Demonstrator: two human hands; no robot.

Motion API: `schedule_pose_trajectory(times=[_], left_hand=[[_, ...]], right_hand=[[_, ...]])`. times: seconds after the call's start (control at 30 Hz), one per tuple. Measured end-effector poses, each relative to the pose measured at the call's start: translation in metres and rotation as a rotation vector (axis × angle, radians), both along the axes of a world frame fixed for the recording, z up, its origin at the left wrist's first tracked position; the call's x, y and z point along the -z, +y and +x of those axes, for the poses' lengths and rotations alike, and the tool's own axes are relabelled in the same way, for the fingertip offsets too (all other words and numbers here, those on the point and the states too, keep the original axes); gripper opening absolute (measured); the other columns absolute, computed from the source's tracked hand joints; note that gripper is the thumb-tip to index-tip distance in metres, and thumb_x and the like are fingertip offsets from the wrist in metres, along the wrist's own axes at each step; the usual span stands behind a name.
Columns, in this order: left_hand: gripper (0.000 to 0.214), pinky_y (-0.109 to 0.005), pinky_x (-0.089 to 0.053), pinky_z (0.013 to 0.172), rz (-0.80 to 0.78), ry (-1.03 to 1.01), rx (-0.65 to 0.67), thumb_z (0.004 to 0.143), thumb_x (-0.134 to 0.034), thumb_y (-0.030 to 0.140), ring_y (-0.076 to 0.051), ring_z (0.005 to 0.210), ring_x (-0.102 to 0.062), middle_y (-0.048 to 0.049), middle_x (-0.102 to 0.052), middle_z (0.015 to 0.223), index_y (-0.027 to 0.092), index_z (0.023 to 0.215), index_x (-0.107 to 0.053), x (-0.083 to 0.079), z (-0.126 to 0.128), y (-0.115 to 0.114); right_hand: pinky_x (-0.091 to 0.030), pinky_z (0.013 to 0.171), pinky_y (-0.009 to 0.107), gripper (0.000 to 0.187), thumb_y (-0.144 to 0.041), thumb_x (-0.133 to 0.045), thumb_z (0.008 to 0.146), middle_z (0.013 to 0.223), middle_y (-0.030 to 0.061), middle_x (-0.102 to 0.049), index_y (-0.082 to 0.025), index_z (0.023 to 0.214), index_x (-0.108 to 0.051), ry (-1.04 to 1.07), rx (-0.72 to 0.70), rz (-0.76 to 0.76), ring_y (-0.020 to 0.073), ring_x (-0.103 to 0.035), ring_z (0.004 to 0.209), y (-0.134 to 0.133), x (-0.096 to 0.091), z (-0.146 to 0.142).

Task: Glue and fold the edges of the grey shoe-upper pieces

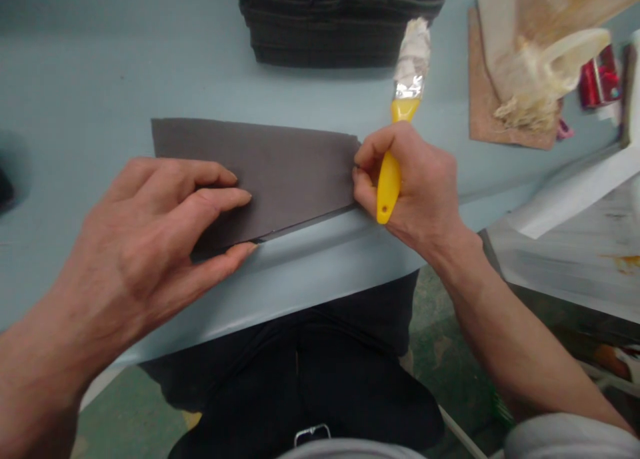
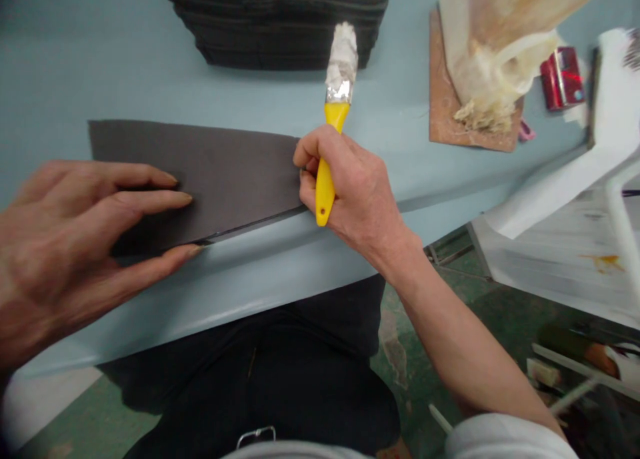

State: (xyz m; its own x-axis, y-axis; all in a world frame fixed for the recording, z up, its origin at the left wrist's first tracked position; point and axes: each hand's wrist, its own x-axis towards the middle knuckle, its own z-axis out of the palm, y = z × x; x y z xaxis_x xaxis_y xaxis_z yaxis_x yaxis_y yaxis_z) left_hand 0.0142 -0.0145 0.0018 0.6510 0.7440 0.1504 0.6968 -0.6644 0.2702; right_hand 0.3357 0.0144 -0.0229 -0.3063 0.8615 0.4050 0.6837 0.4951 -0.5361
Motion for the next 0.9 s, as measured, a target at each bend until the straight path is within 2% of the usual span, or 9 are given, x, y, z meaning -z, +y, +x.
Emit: schedule_pose_trajectory(times=[0.23,0.4,0.63,0.9], left_hand=[[0.038,-0.043,-0.045,0.12,-0.118,-0.118,0.028,0.111,-0.056,0.049,-0.027,0.139,-0.06,-0.0075,-0.063,0.152,0.026,0.14,-0.063,-0.004,-0.015,0.001],[0.032,-0.041,-0.045,0.121,-0.176,-0.115,0.025,0.111,-0.056,0.043,-0.025,0.141,-0.06,-0.0061,-0.063,0.154,0.027,0.138,-0.064,-0.006,-0.018,0.002],[0.031,-0.039,-0.047,0.121,-0.189,-0.149,0.022,0.11,-0.059,0.041,-0.024,0.14,-0.062,-0.0052,-0.065,0.152,0.026,0.136,-0.065,-0.008,-0.021,0.0],[0.029,-0.04,-0.048,0.121,-0.2,-0.155,-0.013,0.109,-0.061,0.038,-0.023,0.138,-0.063,-0.0019,-0.065,0.153,0.027,0.135,-0.067,-0.008,-0.021,-0.002]], right_hand=[[-0.064,0.079,0.035,0.021,-0.013,-0.066,0.084,0.09,-0.0017,-0.075,-0.029,0.094,-0.058,-0.036,0.02,-0.061,0.0193,-0.075,0.081,0.001,-0.003,0.0],[-0.064,0.08,0.037,0.021,-0.014,-0.065,0.084,0.091,-0.002,-0.074,-0.031,0.095,-0.058,-0.032,0.029,-0.063,0.0204,-0.076,0.081,-0.001,-0.004,0.0],[-0.062,0.076,0.032,0.022,-0.012,-0.067,0.083,0.088,-0.0034,-0.073,-0.029,0.094,-0.059,-0.02,0.009,-0.021,0.0175,-0.075,0.078,-0.001,-0.004,0.0],[-0.063,0.077,0.035,0.022,-0.013,-0.067,0.085,0.089,-0.0014,-0.075,-0.03,0.095,-0.058,-0.06,0.018,-0.064,0.0179,-0.073,0.076,0.0,-0.006,0.001]])
